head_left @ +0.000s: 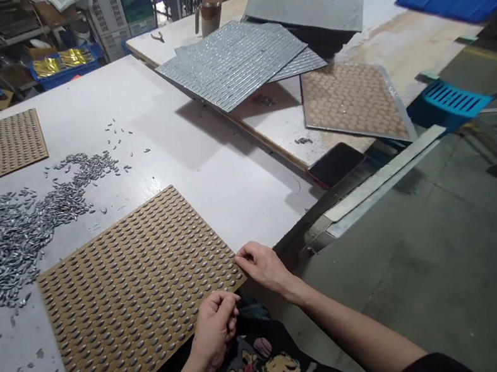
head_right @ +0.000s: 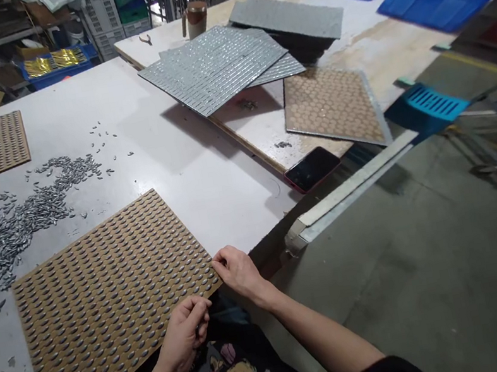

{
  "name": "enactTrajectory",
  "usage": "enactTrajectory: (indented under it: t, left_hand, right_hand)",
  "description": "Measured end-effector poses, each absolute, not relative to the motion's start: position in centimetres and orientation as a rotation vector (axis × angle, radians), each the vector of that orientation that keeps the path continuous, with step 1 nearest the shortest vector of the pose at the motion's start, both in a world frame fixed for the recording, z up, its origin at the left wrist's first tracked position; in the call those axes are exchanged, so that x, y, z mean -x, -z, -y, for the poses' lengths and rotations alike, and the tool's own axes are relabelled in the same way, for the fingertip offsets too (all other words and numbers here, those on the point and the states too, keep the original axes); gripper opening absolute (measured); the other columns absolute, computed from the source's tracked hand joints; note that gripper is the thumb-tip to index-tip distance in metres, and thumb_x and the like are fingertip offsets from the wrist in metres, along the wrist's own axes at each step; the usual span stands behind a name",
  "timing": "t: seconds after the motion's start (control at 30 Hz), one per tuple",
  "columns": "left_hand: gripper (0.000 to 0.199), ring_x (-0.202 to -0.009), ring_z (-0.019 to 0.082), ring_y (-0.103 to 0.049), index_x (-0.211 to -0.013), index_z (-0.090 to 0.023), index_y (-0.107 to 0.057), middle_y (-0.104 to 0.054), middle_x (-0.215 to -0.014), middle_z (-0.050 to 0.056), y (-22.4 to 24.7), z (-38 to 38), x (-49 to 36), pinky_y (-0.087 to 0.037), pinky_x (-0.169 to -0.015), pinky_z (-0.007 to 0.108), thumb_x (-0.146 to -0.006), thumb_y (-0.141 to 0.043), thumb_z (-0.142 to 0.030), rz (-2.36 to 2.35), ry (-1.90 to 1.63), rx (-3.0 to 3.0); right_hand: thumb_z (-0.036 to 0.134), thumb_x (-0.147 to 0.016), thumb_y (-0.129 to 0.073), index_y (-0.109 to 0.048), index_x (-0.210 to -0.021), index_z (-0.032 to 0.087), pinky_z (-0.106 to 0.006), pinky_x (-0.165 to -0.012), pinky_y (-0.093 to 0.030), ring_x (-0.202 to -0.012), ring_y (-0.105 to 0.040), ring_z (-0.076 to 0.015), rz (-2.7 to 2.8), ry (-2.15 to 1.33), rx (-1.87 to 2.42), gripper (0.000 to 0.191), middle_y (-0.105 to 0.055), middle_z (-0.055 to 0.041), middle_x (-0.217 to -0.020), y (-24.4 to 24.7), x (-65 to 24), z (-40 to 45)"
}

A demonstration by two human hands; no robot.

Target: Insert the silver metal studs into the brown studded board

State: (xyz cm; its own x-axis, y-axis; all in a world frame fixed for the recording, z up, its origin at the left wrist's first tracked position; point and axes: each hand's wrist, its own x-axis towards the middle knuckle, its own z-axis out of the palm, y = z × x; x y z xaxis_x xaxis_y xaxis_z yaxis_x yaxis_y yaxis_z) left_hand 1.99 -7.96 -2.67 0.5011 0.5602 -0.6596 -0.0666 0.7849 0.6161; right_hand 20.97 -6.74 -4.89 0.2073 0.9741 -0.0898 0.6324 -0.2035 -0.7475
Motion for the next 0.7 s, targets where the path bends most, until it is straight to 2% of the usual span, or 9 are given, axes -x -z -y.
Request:
enactTrajectory:
  t: [0.13, 0.23, 0.37, 0.53, 0.7]
  left_hand:
    - [0.039, -0.051, 0.004, -0.04, -0.091, -0.012, -0.066, -0.053, -0.071, 0.0, 2.2, 7.8, -2.2, -0.025, -0.039, 0.015, -0.071, -0.075, -0.044, -0.991, -0.464, -0.497]
    - [0.038, -0.056, 0.005, -0.044, -0.097, -0.011, -0.066, -0.057, -0.076, 0.003, 1.6, 7.8, -2.2, -0.031, -0.043, 0.017, -0.071, -0.076, -0.036, -0.951, -0.472, -0.452]
    - [0.034, -0.054, 0.006, -0.045, -0.097, -0.015, -0.059, -0.06, -0.077, 0.002, 1.3, 8.1, -2.2, -0.031, -0.043, 0.017, -0.074, -0.073, -0.035, -0.924, -0.502, -0.478]
    - [0.028, -0.04, 0.006, -0.032, -0.096, -0.022, -0.044, -0.047, -0.053, -0.009, 1.4, 8.9, -2.4, -0.022, -0.039, 0.017, -0.086, -0.057, -0.044, -0.919, -0.476, -0.72]
    - [0.028, -0.044, 0.006, -0.037, -0.096, -0.022, -0.041, -0.044, -0.054, -0.01, 1.1, 9.1, -2.5, -0.027, -0.044, 0.017, -0.088, -0.054, -0.045, -0.952, -0.44, -0.886]
  right_hand:
    - [0.025, -0.083, -0.055, -0.06, -0.082, 0.018, -0.027, -0.065, -0.044, -0.069, -0.056, -0.0148, 1.446, -0.776, 1.893, 0.008, -0.061, -0.0019, -0.076, 5.1, -20.9, 6.6]
    - [0.03, -0.085, -0.057, -0.059, -0.092, 0.019, -0.026, -0.059, -0.045, -0.063, -0.054, -0.0135, 1.328, -0.839, 1.843, 0.014, -0.061, -0.0011, -0.075, 4.2, -20.6, 7.5]
    - [0.032, -0.091, -0.053, -0.061, -0.083, 0.02, -0.026, -0.062, -0.046, -0.065, -0.055, -0.0136, 1.424, -0.891, 1.63, 0.017, -0.062, -0.0026, -0.075, 1.7, -19.5, 10.4]
    - [0.028, -0.094, -0.051, -0.066, -0.101, 0.021, -0.028, -0.075, -0.049, -0.083, -0.059, -0.0155, 1.567, -1.016, 1.453, 0.018, -0.063, -0.0058, -0.091, 0.4, -18.2, 13.3]
    - [0.03, -0.089, -0.059, -0.065, -0.096, 0.02, -0.026, -0.07, -0.049, -0.077, -0.06, -0.0143, 1.351, -1.188, 1.552, 0.014, -0.065, -0.0026, -0.087, 0.6, -18.2, 13.3]
